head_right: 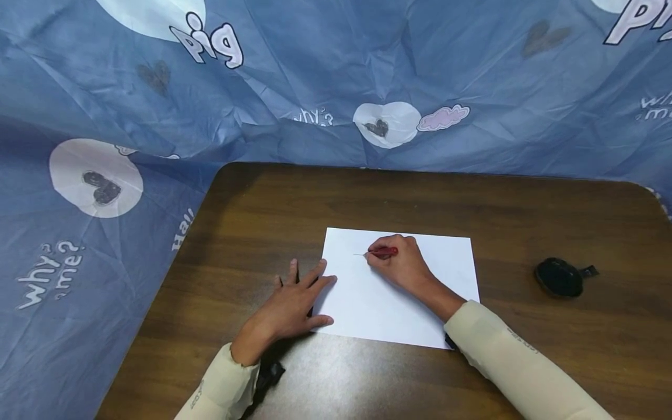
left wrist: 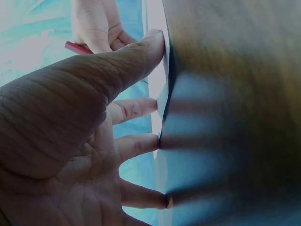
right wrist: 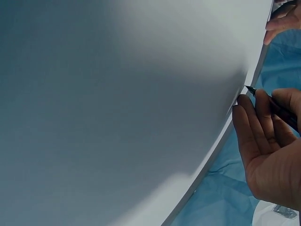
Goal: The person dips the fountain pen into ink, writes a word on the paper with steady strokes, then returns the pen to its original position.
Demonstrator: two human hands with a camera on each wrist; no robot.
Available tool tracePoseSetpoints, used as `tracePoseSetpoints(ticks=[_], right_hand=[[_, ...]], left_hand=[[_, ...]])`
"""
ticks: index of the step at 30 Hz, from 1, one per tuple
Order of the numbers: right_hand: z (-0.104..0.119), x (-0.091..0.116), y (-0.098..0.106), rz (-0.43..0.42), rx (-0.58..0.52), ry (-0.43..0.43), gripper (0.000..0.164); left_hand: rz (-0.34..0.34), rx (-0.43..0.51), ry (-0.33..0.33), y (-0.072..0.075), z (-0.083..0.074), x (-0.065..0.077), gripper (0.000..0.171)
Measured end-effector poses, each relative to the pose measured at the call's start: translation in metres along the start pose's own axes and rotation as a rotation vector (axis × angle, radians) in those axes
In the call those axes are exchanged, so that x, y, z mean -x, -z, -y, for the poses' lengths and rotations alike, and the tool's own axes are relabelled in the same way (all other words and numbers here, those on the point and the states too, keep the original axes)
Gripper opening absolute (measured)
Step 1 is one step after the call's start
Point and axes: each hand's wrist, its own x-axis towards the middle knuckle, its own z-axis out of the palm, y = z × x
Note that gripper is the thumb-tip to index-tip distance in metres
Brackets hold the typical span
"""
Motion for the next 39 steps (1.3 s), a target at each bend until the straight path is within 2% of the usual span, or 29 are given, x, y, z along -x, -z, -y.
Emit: tracePoseSetpoints(ticks=[12,18,30,39], right_hand=[[-0.004,-0.002,0.015,0.008,0.01,-0.002,0.013],[-0.004,-0.005,0.011,0.033,-0.003,-0.009,0.013],[-0.004,-0.002,0.013,0.021,-0.008,-0.017,0.011],[-0.005,0.005,0.011,0.021,-0.003,-0.028,0.009]], left_hand=[[-0.043,0.011,-0.032,0.002,-0.001,-0.007,0.076],[-0.047,0.027,-0.02,0.001,0.002,-0.003,0.076],[-0.049,0.022,-0.031,0.003,0.001,-0.002,0.076],[-0.049,0.028,-0.03,-0.002,0.002,0.002,0.077]])
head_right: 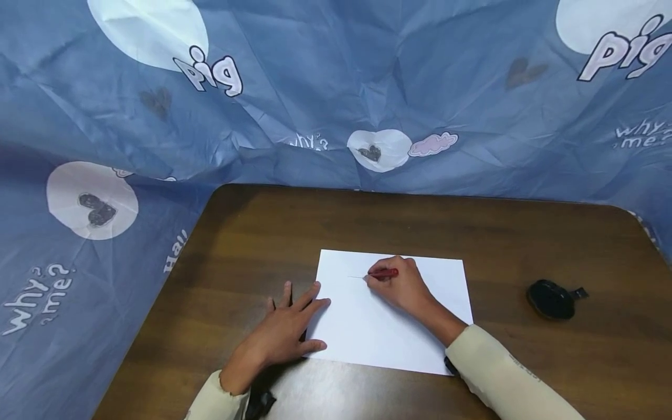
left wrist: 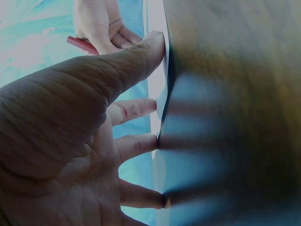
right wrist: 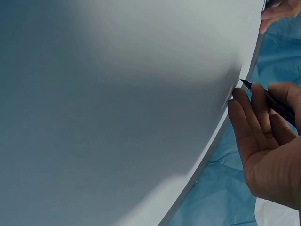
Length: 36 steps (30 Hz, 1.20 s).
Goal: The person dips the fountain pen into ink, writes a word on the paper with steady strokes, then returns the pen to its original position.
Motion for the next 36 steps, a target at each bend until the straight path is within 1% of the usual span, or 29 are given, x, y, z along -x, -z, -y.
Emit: tracePoseSetpoints(ticks=[7,10,24,31,36], right_hand=[[0.001,0.0014,-0.001,-0.006,0.016,-0.026,0.012],[0.0009,0.0011,0.0003,-0.004,0.019,-0.02,0.012],[0.0003,0.0025,0.002,0.005,0.017,-0.022,0.011],[-0.0004,0.0022,0.0049,-0.004,0.032,-0.021,0.011],[-0.0026,0.0043,0.0054,-0.001,0.033,-0.043,0.01]], left_hand=[[-0.015,0.006,-0.004,-0.0009,0.0002,0.0019,0.076],[-0.022,-0.002,-0.01,-0.0001,-0.0002,0.0015,0.076],[-0.014,0.005,-0.007,-0.0019,-0.0001,0.0014,0.076],[-0.008,0.007,-0.006,-0.0013,0.0003,-0.0003,0.076],[-0.005,0.013,-0.005,-0.0006,-0.0003,0.0009,0.076]])
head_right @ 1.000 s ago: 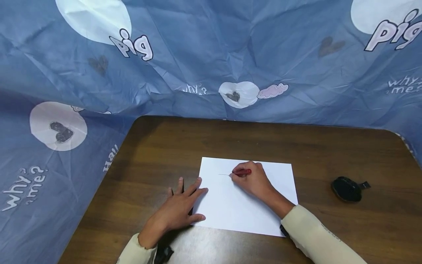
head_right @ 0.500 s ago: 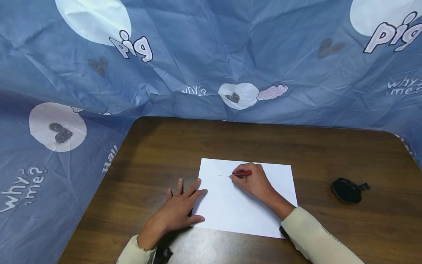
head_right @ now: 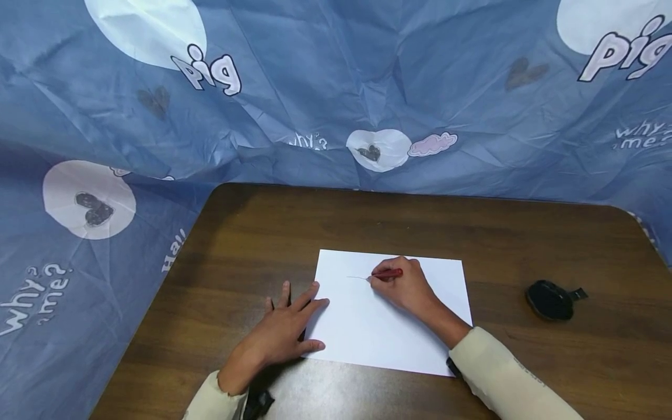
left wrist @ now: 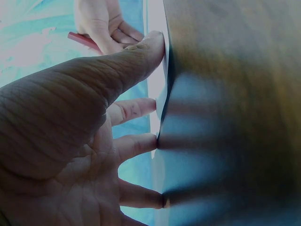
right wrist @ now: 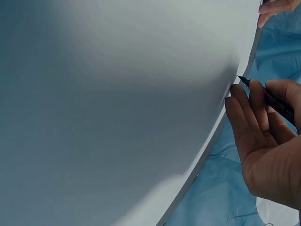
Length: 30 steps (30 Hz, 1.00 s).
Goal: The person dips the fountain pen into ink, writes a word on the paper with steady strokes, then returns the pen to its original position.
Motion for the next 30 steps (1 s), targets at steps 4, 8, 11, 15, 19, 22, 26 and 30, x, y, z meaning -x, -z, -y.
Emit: tracePoseSetpoints(ticks=[4,8,11,15,19,22,26,30], right_hand=[[-0.0012,0.001,0.0013,-0.008,0.0,-0.01,0.01],[-0.0014,0.0023,0.0031,-0.01,-0.003,-0.023,0.009],[-0.0011,0.0038,0.0034,-0.01,-0.006,-0.022,0.008],[-0.0012,0.0049,0.0029,-0.008,-0.007,-0.009,0.008],[-0.0018,0.0045,0.0024,-0.006,-0.008,-0.002,0.008],[-0.0026,0.0046,0.0026,-0.007,-0.012,-0.007,0.008],[-0.004,0.0051,0.0036,-0.009,-0.008,-0.003,0.008],[-0.0044,0.0052,0.0049,-0.014,-0.002,0.0,0.007]], left_hand=[[-0.003,-0.001,-0.002,0.0003,0.0008,-0.0006,0.076],[-0.007,-0.012,-0.004,0.0009,0.0012,-0.0014,0.076],[-0.007,-0.018,-0.006,0.0013,0.0008,-0.001,0.077],[-0.004,-0.014,-0.001,0.0008,0.0,0.0003,0.077],[-0.007,-0.006,0.004,-0.0002,0.0,0.0012,0.077],[-0.007,0.0,0.006,-0.0007,0.0004,0.0018,0.077],[-0.009,-0.001,0.006,-0.001,0.0003,0.0022,0.077],[-0.016,0.006,0.002,-0.0011,-0.0001,0.0019,0.077]])
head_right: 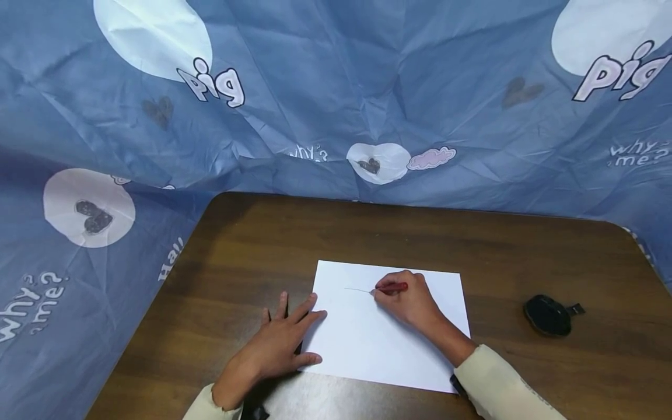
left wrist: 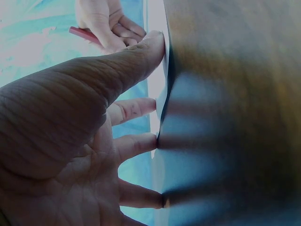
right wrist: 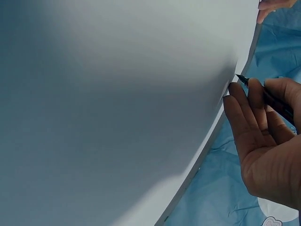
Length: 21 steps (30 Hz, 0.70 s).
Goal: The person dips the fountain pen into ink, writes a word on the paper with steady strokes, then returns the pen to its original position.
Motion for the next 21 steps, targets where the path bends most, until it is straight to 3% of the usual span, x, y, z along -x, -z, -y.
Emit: tracePoseSetpoints(ticks=[21], right_hand=[[-0.0013,0.0022,0.0017,0.004,0.0,-0.017,0.009]], left_hand=[[-0.016,-0.007,-0.006,-0.0005,-0.0002,0.0006,0.077]])
